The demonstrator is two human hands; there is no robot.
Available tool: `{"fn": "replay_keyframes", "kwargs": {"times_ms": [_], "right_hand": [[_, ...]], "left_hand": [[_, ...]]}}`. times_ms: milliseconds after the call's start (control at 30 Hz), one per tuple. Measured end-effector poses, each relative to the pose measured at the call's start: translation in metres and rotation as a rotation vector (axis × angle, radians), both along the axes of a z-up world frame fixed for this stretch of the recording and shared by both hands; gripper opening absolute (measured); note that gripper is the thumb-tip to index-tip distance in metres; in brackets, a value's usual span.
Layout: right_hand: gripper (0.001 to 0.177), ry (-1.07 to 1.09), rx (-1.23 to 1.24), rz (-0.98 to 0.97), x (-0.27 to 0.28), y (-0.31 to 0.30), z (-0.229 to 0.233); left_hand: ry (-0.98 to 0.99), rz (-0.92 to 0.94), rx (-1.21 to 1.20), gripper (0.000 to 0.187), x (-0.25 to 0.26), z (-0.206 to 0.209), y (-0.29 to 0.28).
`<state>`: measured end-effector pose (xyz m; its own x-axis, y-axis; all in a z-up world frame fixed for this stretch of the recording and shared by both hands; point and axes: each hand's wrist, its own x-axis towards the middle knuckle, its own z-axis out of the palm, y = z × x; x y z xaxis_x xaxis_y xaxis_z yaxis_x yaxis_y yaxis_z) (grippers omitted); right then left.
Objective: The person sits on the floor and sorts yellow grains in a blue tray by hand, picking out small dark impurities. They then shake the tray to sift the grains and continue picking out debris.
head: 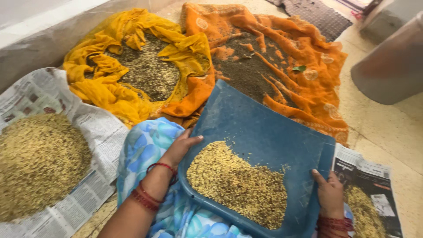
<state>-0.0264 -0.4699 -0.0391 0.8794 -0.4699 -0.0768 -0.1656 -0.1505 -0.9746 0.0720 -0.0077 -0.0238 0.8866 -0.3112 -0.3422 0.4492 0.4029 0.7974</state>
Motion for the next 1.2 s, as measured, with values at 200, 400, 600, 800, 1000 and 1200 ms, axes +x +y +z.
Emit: {"fn": "replay_keyframes", "kwargs": {"times_ms": [200,400,600,800,1000,1200], "right_hand": [[0.020,-0.001,0.022,-0.021,0.001,0.001,-0.001],[0.017,0.009,0.102,-0.018,0.000,0.011,0.008],[0.016,-0.017,0.072,0.002,0.002,0.005,0.005],[0.014,0.025,0.022,-0.038,-0.001,0.008,0.006],[0.013,0.064,-0.026,-0.060,-0.003,0.008,0.006],[0.015,0.055,0.013,-0.061,-0.002,0.011,0.010]], "left_hand": [[0.008,0.012,0.067,0.056,0.000,0.001,0.002],[0.078,0.023,0.065,0.056,0.000,-0.001,0.002],[0.028,0.006,0.154,0.055,0.002,0.000,0.003],[0.057,0.010,0.108,0.055,-0.002,0.006,0.004],[0.064,0.014,0.092,0.055,-0.002,0.004,0.003],[0.027,0.008,0.100,0.055,0.000,0.000,0.003]]}}
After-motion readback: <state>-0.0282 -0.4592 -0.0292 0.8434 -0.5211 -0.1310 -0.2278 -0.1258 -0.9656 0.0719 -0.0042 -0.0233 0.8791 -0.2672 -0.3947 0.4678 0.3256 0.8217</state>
